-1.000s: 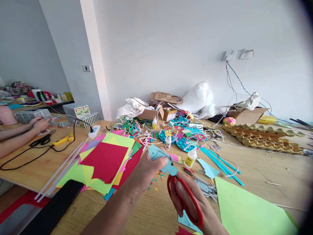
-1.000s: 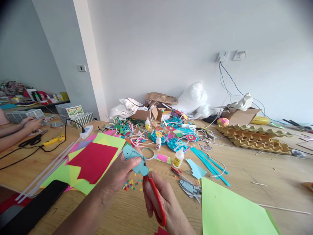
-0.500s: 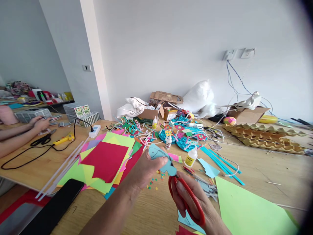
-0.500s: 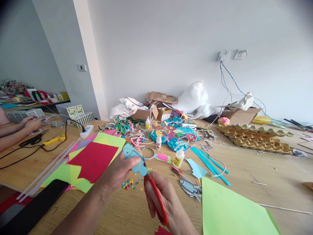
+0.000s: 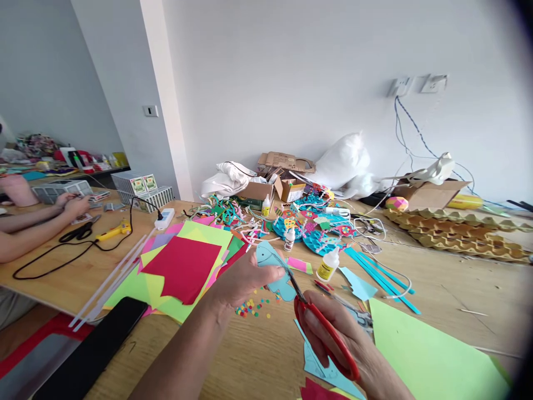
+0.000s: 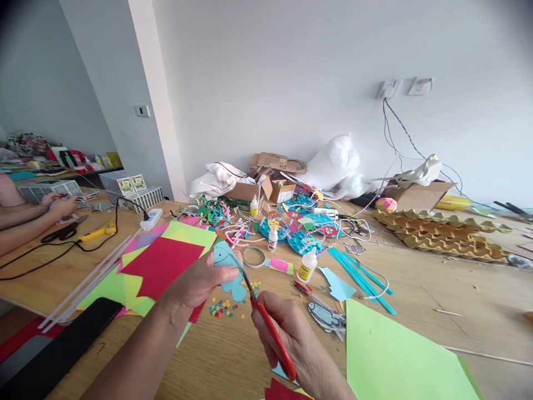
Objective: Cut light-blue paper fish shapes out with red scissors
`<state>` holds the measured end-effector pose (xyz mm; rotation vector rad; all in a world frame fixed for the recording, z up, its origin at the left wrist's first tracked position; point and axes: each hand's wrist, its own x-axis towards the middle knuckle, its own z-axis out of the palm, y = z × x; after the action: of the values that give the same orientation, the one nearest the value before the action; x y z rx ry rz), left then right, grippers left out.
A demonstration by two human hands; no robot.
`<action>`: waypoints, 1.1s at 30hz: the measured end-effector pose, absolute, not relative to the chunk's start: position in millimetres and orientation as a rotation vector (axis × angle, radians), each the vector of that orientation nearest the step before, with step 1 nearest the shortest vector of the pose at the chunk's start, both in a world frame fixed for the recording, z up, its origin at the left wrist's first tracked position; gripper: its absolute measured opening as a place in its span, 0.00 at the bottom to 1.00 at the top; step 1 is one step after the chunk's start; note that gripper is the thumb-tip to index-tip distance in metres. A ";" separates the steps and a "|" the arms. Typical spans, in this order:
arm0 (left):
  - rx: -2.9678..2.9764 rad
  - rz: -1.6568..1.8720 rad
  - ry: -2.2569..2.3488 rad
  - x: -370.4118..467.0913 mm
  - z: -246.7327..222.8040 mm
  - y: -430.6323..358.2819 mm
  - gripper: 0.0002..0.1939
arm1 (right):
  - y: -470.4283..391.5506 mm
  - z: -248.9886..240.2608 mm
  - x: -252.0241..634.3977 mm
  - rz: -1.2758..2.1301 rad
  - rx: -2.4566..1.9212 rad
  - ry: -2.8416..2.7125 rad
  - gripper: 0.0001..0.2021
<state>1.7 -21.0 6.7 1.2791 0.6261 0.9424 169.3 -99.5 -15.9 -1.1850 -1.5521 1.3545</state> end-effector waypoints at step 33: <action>1.438 0.749 0.487 -7.4 -1.2 -4.8 0.12 | -93.4 -14.6 187.2 0.999 -1.427 -1.989 0.19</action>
<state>-7.4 -4.8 -1.2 1.4376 0.4874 0.7494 187.2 -93.4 -14.6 -1.4270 -1.9891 0.9993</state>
